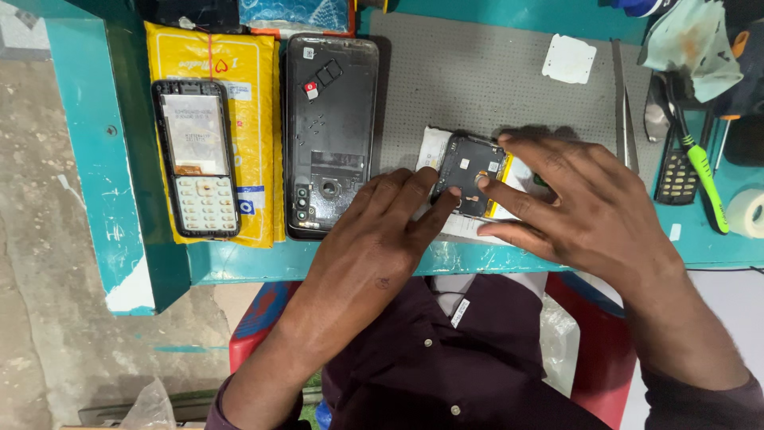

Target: The person holds and operates a smartphone, then places it on the table. They pick up a small black component and install it into the internal chassis of a disassembled phone. Finally, they use a screwdriver to secure the component with screws.

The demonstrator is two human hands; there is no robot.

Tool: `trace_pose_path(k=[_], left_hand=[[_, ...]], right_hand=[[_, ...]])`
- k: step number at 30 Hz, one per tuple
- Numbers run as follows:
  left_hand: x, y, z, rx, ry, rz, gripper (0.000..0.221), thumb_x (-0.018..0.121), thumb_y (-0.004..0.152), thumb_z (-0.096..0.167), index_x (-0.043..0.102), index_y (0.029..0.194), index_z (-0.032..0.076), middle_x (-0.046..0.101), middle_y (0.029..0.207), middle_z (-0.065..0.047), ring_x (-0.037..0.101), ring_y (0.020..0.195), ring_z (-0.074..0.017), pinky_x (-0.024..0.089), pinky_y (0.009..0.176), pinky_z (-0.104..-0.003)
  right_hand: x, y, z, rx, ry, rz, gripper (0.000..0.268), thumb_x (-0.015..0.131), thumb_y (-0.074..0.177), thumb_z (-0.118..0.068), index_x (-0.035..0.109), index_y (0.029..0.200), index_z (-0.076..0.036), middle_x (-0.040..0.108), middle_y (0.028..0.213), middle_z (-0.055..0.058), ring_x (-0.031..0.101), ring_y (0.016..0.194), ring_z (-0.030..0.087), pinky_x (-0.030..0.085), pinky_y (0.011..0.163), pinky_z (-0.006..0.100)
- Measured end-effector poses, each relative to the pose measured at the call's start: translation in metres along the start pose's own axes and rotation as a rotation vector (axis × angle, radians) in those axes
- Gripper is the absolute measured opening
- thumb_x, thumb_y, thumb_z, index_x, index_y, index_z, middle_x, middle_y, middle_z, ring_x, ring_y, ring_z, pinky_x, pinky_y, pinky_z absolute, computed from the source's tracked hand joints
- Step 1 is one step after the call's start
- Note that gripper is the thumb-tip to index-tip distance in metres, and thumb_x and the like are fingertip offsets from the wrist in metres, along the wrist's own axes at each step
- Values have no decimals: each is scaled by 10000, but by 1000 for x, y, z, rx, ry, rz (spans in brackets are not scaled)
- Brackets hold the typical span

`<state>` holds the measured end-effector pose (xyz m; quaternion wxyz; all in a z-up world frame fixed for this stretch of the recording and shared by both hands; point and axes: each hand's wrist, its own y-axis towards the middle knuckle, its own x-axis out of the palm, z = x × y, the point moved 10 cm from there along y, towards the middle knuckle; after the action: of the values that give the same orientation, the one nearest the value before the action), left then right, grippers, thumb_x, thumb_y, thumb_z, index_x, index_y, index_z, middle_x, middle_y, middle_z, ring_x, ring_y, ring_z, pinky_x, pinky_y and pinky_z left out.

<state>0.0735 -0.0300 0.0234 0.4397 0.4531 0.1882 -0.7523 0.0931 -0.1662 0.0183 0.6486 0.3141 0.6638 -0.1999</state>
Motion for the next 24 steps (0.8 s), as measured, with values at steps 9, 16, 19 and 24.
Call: trace_pose_path(k=[9,16,19,24], left_hand=[[0,0,0,18,-5,-2,508,618,849,37,637,1356,19,546,1382,-160,545,1291,-340,454,1127,-465],[-2,-1,1,15,5,-2,527,619,846,28,611,1373,7,543,1383,-184,546,1299,-351,461,1116,-449],[-1,-1,3,9,6,1,548,615,843,21,580,1387,-36,551,1382,-200,553,1305,-350,473,1113,-427],[2,-6,12,19,81,31,585,613,830,25,538,1397,-99,560,1410,-239,558,1312,-363,474,1107,-428]], right_hand=[[5,-2,3,-14,-11,-40,468,799,793,-573,786,1096,-217,645,1359,44,664,1036,233,546,815,376],[5,-5,5,15,86,8,651,799,777,-564,673,1235,-118,631,1387,100,634,1151,278,500,868,403],[3,-8,-2,27,90,61,791,783,757,-596,603,1288,-37,620,1393,150,618,1198,314,494,914,431],[4,-13,-9,147,179,39,754,843,773,-510,610,1294,-17,649,1400,129,615,1275,292,464,928,422]])
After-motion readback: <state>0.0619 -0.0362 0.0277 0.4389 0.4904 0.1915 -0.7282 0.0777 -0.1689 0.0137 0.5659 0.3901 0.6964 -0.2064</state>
